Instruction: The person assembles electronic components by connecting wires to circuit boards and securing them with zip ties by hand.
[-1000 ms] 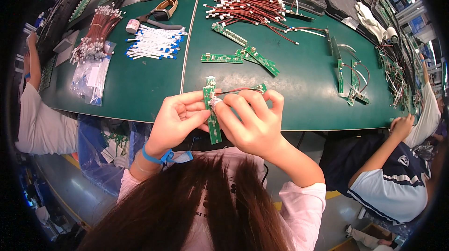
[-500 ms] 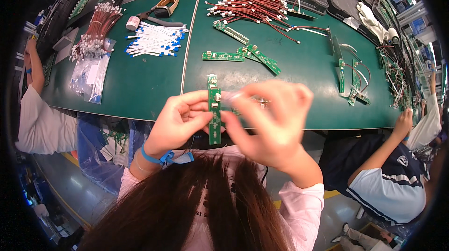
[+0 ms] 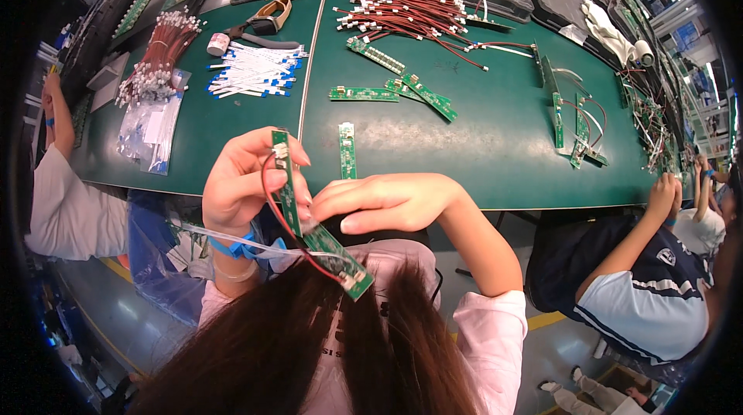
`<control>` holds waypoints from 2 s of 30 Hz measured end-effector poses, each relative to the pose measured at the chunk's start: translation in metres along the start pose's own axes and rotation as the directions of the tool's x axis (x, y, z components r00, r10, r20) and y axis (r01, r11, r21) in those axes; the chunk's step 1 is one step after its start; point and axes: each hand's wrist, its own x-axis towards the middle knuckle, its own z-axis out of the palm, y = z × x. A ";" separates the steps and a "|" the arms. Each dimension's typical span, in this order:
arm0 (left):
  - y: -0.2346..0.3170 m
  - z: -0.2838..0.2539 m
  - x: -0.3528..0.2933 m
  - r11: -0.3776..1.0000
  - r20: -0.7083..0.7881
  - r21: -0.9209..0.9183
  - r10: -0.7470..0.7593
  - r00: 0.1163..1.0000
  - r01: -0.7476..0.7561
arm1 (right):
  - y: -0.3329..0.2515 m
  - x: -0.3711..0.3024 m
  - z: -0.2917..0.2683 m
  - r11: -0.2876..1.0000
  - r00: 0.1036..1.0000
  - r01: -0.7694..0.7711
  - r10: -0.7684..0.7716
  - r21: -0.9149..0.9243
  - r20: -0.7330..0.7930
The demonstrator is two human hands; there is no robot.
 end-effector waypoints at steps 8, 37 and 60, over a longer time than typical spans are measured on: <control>-0.002 -0.015 -0.002 0.994 -0.200 0.078 0.089 0.976 -0.075 | 0.007 0.016 0.005 0.978 0.975 0.136 -0.161 0.160 0.153; -0.015 0.001 -0.001 0.936 -0.411 0.321 0.277 0.869 -0.146 | -0.003 0.013 0.024 0.693 0.528 -0.526 -0.189 -0.493 -0.828; -0.023 -0.010 0.026 0.934 -0.404 0.358 0.143 0.904 0.012 | -0.034 0.009 0.043 0.649 0.557 -0.442 -0.343 -0.619 -0.757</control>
